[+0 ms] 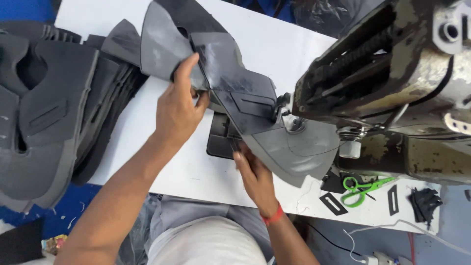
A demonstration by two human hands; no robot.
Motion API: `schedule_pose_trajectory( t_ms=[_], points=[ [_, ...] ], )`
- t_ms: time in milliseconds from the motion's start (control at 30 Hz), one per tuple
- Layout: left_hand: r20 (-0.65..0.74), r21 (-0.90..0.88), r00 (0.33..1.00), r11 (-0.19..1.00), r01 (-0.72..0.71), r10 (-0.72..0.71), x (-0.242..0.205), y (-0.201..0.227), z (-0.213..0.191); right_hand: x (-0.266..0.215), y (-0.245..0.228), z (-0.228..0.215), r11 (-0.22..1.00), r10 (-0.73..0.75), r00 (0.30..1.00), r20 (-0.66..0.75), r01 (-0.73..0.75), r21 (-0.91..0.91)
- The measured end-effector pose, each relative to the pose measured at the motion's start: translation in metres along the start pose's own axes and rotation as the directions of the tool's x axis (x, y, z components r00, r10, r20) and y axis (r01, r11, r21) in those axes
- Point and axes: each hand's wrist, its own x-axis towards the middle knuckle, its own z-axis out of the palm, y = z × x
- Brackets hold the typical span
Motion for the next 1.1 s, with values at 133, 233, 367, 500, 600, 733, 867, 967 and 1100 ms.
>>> schedule_pose_trajectory(
  t_ms=[133, 233, 367, 500, 600, 733, 867, 967, 1100],
  points=[
    [-0.007, -0.105, 0.995, 0.990, 0.096, -0.097, -0.022, 0.000, -0.001, 0.036, -0.034, 0.036, 0.997, -0.003, 1.000, 0.005, 0.002, 0.078],
    [-0.035, -0.147, 0.991, 0.981, 0.123, -0.129, -0.025, 0.001, -0.002, 0.051, -0.057, 0.052, 0.994, 0.025, 1.000, 0.005, -0.026, 0.105],
    [-0.015, -0.158, 0.983, 0.971, 0.177, -0.182, -0.027, 0.003, -0.002, 0.061, -0.061, 0.061, 0.986, 0.061, 0.998, 0.007, -0.061, 0.153],
    [-0.055, -0.161, 0.987, 0.977, 0.140, -0.151, -0.026, 0.003, 0.001, 0.069, -0.063, 0.063, 0.979, 0.065, 0.998, 0.014, -0.067, 0.195],
    [-0.050, -0.152, 0.988, 0.979, 0.139, -0.148, -0.025, 0.004, 0.002, 0.070, -0.076, 0.061, 0.978, 0.043, 0.998, 0.038, -0.050, 0.204],
    [-0.057, -0.143, 0.988, 0.981, 0.131, -0.140, -0.025, 0.007, 0.007, 0.075, -0.069, 0.055, 0.978, -0.030, 0.997, 0.069, 0.015, 0.209],
    [-0.158, -0.112, 0.985, 0.993, 0.049, -0.066, -0.026, 0.011, 0.003, 0.075, -0.061, 0.057, 0.930, 0.026, 0.990, 0.139, -0.075, 0.360],
    [-0.127, -0.189, 0.977, 0.971, 0.146, -0.172, -0.027, 0.007, -0.007, 0.068, -0.055, 0.057, 0.900, 0.004, 0.985, 0.172, -0.079, 0.428],
    [-0.133, -0.213, 0.948, 0.943, 0.257, -0.288, 0.003, 0.005, -0.025, 0.049, -0.025, 0.049, 0.923, -0.050, 0.987, 0.155, -0.014, 0.385]
  ],
)
